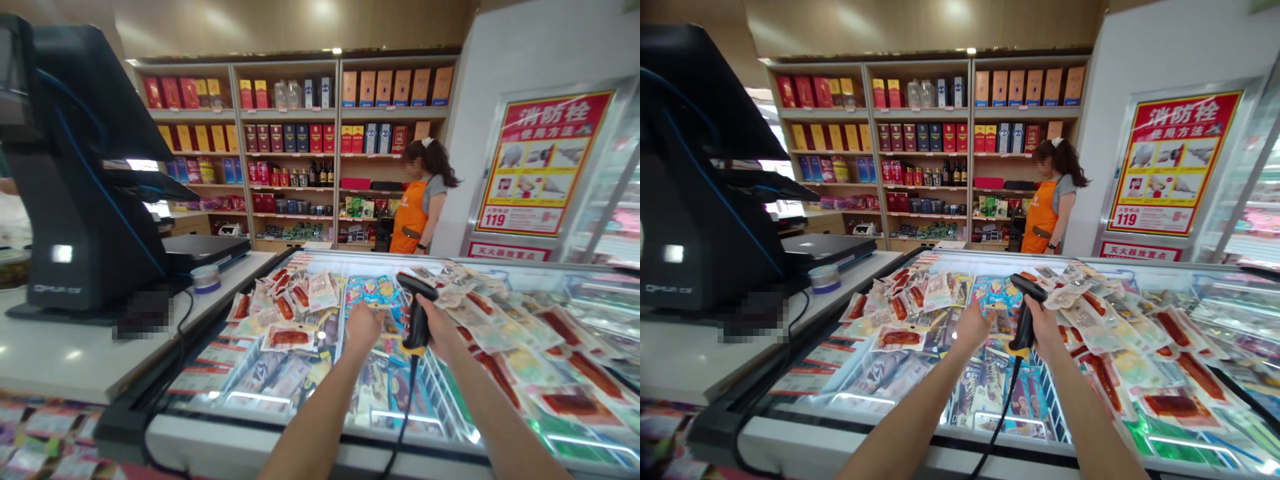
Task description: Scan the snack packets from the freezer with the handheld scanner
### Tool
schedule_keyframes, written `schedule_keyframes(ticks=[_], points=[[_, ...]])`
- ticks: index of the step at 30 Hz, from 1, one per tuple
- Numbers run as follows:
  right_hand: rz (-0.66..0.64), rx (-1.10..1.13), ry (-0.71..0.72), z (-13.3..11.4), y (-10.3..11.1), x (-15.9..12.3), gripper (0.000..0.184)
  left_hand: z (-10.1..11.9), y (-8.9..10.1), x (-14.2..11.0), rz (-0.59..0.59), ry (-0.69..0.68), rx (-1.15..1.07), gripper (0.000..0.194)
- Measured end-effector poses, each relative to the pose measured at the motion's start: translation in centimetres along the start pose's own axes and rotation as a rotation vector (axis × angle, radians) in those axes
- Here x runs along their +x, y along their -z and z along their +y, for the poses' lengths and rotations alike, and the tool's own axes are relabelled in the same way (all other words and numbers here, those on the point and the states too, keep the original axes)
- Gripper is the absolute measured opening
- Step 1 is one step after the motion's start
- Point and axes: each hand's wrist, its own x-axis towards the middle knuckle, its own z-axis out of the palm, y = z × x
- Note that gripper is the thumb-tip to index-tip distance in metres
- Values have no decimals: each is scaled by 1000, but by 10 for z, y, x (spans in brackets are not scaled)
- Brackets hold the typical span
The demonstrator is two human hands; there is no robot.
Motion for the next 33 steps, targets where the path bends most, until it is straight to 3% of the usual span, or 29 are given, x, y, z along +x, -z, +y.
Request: schedule_keyframes(ticks=[3, 6, 9, 12, 16, 22, 33], points=[[-4, -29, -44, -10, 21, -2, 27, -11, -8, 14, 27, 32, 63, 57], [-18, -15, -64, -16, 26, -10, 28, -14, -13, 29, -11, 54, 30, 52], [-82, 49, -100, -17, 18, -19, 28, -19, -3, 42, -65, 43, -91, 32], [-185, 115, -186, -14, 6, -28, 29, -28, 16, 51, -85, 19, -245, 30], [-245, 117, -232, -7, -4, -34, 34, -36, 30, 54, -62, 12, -398, 34], [-275, 133, -224, -3, -1, -32, 33, -36, 23, 54, -37, 2, -534, 29], [-350, 75, -220, -7, 0, -40, 32, -37, 26, 53, 19, 18, -525, 26]])
